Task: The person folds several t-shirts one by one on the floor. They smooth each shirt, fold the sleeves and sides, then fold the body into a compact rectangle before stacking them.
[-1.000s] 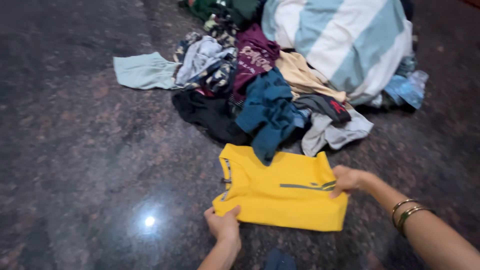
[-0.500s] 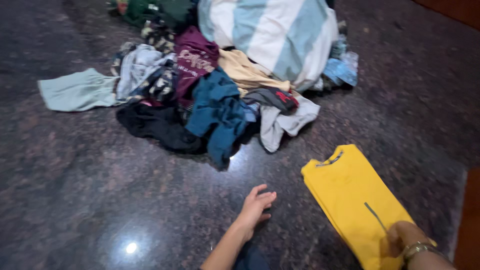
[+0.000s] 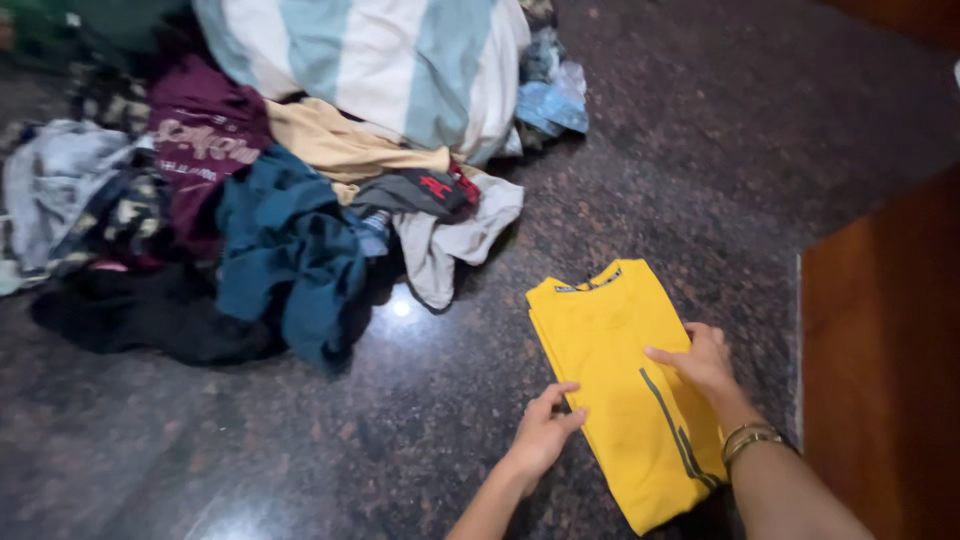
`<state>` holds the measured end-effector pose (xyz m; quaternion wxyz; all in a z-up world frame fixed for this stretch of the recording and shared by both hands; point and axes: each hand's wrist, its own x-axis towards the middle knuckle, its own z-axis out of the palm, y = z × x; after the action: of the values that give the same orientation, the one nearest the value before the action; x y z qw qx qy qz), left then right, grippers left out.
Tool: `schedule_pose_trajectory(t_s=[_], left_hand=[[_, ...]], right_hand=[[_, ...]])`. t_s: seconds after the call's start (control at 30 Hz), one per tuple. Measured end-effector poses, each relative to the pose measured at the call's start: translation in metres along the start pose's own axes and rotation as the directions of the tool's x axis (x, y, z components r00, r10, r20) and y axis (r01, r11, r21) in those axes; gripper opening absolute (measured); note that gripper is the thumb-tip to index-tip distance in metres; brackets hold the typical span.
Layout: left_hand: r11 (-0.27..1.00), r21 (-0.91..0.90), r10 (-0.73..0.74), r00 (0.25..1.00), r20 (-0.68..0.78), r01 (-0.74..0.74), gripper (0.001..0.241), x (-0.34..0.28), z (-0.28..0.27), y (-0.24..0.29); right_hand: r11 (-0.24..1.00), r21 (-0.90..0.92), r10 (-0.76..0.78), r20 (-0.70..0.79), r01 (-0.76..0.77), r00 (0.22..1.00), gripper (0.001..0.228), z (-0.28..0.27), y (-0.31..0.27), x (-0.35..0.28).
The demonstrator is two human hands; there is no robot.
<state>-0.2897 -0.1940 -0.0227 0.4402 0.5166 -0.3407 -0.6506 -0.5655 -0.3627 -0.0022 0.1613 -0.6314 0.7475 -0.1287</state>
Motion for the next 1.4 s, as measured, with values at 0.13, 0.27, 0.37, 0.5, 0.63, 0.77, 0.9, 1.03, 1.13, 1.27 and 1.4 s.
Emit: schedule_pose_trajectory(t_s=[0.13,0.27,0.37,0.5,0.63,0.77,0.9,1.03,1.13,1.27,1.4], left_hand=[[0.982,0.12,-0.143,0.988,-0.049,0.148,0.061,0.035,0.027,0.004],[0.955,0.162,-0.227,0.964,-0.136,0.248,0.074,0.059,0.033,0.025],[0.95,0.306,0.013,0.976,-0.219,0.056,0.097,0.085,0.012,0.056],[0.677,0.711,0.301,0.953,-0.031,-0.191,0.087,0.096,-0.023,0.091],[0.395,0.885,0.237,0.958,0.161,-0.246,0.054,0.073,-0.032,0.096],[0.312,0.91,0.165,0.959,0.229,-0.271,0.056,0.026,-0.026,0.07],[0.307,0.891,0.091,0.942,0.322,-0.334,0.066,-0.008,-0.017,0.053],[0.399,0.842,0.07,0.927,0.367,-0.364,0.056,-0.017,-0.015,0.044],[0.445,0.804,0.14,0.918,0.372,-0.394,0.045,-0.021,-0.043,0.047],[0.442,0.878,0.133,0.982,0.137,-0.182,0.053,-0.029,-0.085,0.064],[0.469,0.867,0.387,0.922,-0.031,-0.168,0.057,-0.041,-0.131,0.095]], right_hand=[[0.871,0.364,0.084,0.55,-0.329,0.831,0.064,-0.015,-0.013,0.016],[0.864,0.15,0.251,0.7,-0.481,0.669,0.049,-0.014,-0.01,0.039],[0.72,0.59,0.043,0.487,-0.365,0.873,0.044,0.006,-0.004,0.047],[0.915,0.316,0.245,0.061,-0.252,0.968,0.039,0.028,-0.03,0.046],[0.982,-0.085,0.138,-0.278,-0.167,0.951,0.038,0.024,-0.078,0.019],[0.985,-0.089,-0.168,-0.279,0.148,0.945,0.06,0.032,-0.117,-0.018],[0.906,-0.115,-0.422,-0.206,0.407,0.883,0.071,0.052,-0.169,-0.047],[0.902,-0.312,-0.183,0.348,0.298,0.919,0.071,0.049,-0.203,-0.071],[0.921,-0.33,-0.053,0.416,0.205,0.908,0.071,0.037,-0.217,-0.08],[0.917,-0.363,0.02,0.452,0.164,0.892,0.07,0.033,-0.228,-0.087],[0.894,-0.426,0.077,0.449,0.137,0.89,0.067,0.043,-0.24,-0.089]])
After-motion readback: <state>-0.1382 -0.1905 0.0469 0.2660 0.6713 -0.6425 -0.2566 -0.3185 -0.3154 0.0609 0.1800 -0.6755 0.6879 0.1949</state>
